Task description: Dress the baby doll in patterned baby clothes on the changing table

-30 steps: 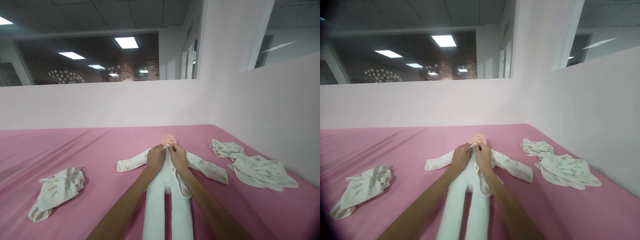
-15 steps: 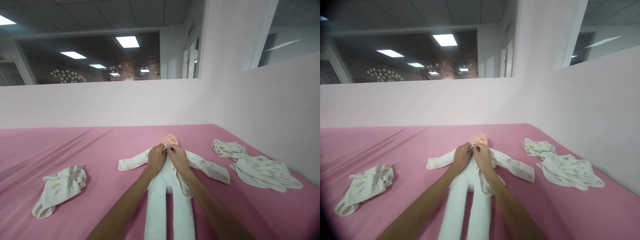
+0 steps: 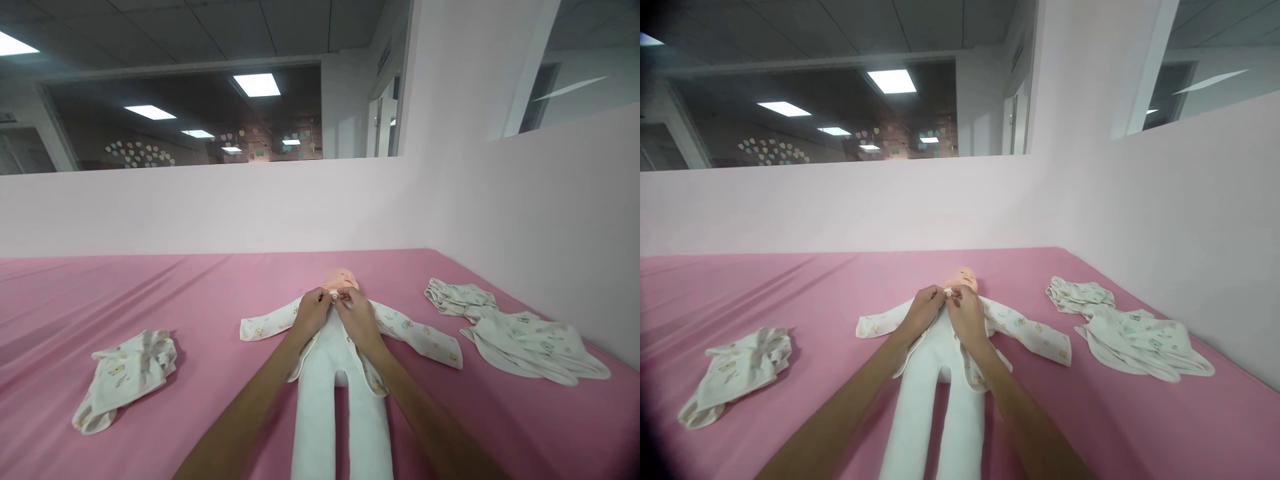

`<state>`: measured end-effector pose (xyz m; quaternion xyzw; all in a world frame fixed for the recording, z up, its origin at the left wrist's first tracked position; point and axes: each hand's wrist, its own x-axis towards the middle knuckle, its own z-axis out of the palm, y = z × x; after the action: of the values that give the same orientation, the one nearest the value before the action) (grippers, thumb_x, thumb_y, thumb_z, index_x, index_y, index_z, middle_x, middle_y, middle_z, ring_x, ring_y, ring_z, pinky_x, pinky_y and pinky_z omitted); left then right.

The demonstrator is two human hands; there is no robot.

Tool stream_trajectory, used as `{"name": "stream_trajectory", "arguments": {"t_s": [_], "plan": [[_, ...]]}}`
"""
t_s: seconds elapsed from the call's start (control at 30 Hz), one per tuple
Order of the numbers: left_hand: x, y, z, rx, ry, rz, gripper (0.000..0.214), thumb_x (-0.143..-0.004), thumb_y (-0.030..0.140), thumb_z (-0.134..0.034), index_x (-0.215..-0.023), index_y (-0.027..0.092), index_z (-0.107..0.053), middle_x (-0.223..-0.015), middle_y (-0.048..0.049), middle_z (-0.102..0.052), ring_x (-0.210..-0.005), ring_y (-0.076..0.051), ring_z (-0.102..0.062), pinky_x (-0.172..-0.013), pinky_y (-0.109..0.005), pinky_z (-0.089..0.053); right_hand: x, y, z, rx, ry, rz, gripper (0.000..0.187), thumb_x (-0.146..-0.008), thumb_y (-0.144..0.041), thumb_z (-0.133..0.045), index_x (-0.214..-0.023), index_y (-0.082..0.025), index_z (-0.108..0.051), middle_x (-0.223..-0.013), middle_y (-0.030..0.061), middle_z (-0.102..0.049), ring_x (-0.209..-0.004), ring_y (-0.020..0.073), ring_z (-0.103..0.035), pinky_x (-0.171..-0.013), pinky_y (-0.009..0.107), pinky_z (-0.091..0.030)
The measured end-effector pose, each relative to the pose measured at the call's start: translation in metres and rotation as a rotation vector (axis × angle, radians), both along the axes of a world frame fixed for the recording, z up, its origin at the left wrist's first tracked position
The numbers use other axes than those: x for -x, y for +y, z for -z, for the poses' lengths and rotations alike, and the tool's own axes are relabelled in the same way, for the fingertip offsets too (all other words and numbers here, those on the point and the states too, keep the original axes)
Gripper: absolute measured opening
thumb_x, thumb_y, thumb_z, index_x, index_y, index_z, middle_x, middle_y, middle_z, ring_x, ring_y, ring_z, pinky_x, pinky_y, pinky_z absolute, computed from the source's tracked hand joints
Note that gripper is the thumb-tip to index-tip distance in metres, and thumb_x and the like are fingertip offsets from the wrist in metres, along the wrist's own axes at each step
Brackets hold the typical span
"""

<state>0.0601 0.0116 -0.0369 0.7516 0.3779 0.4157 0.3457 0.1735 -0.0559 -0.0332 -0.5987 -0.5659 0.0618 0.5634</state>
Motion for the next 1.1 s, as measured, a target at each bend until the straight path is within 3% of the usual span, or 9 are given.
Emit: {"name": "stream_trajectory", "arguments": {"t_s": [0.23, 0.33, 0.43, 0.57, 0.77, 0.93, 1.1], "plan": [[0.006, -0.010, -0.010, 0.046, 0.046, 0.035, 0.024, -0.081, 0.026, -0.046, -0.095, 0.017, -0.063, -0.084, -0.0023, -0.067, -0.075, -0.015, -0.059, -0.064, -0.024, -0.044, 0.001, -0.007, -0.001, 0.098, -0.233, 0.126, 0.018, -0.078, -0.028, -0.055, -0.090, -0.018, -0.064, -0.102, 0.0112, -0.065, -0.099, 0.0260, -0.055, -0.084, 0.035, -0.039], [0.019, -0.032, -0.014, -0.114, 0.275, -0.094, 0.025, -0.078, 0.017, -0.048, -0.101, 0.018, -0.058, -0.096, -0.0052, -0.065, -0.085, -0.018, -0.058, -0.071, -0.028, -0.042, 0.000, -0.024, -0.004, 0.178, -0.410, 0.192, 0.012, -0.079, -0.022, -0.049, -0.081, -0.019, -0.061, -0.095, 0.0098, -0.064, -0.090, 0.0244, -0.054, -0.076, 0.034, -0.036], [0.032, -0.056, -0.012, -0.316, 0.480, -0.236, 0.022, -0.080, 0.010, -0.040, -0.091, 0.018, -0.056, -0.097, -0.0067, -0.062, -0.089, -0.020, -0.055, -0.073, -0.030, -0.039, -0.001, -0.040, -0.006, 0.202, -0.461, 0.229, 0.013, -0.078, -0.015, -0.042, -0.071, -0.020, -0.053, -0.085, 0.0058, -0.061, -0.077, 0.0192, -0.051, -0.067, 0.031, -0.032], [0.041, -0.070, -0.008, -0.339, 0.483, -0.269, 0.021, -0.085, 0.013, -0.037, -0.085, 0.020, -0.057, -0.091, -0.0044, -0.063, -0.085, -0.020, -0.056, -0.068, -0.030, -0.038, -0.003, -0.048, -0.008, 0.200, -0.293, 0.187, 0.011, -0.077, -0.020, -0.043, -0.067, -0.020, -0.047, -0.075, 0.0010, -0.057, -0.069, 0.0158, -0.049, -0.063, 0.027, -0.032], [0.038, -0.068, -0.012, -0.294, 0.324, -0.172, 0.033, -0.090, 0.018, -0.036, -0.111, 0.021, -0.061, -0.110, -0.0043, -0.068, -0.099, -0.022, -0.059, -0.082, -0.033, -0.040, 0.004, -0.049, -0.012, 0.128, -0.034, 0.066, 0.015, -0.081, -0.029, -0.046, -0.071, -0.020, -0.054, -0.076, 0.0005, -0.060, -0.067, 0.0148, -0.052, -0.062, 0.026, -0.037], [0.037, -0.068, -0.016, -0.205, 0.245, -0.143, 0.031, -0.089, 0.022, -0.039, -0.107, 0.022, -0.065, -0.104, -0.0029, -0.070, -0.096, -0.021, -0.061, -0.080, -0.031, -0.042, 0.008, -0.053, -0.010, 0.154, 0.135, 0.033, 0.027, -0.085, -0.040, -0.044, -0.075, -0.020, -0.059, -0.066, -0.0013, -0.058, -0.058, 0.0136, -0.048, -0.054, 0.024, -0.036], [0.034, -0.065, -0.016, -0.268, 0.317, -0.177, 0.029, -0.090, 0.025, -0.041, -0.105, 0.022, -0.065, -0.101, -0.0031, -0.071, -0.093, -0.022, -0.063, -0.078, -0.032, -0.042, 0.003, -0.048, -0.005, 0.160, 0.200, -0.049, 0.026, -0.083, -0.040, -0.049, -0.081, -0.019, -0.065, -0.066, -0.0013, -0.059, -0.055, 0.0118, -0.046, -0.052, 0.023, -0.036]]}}
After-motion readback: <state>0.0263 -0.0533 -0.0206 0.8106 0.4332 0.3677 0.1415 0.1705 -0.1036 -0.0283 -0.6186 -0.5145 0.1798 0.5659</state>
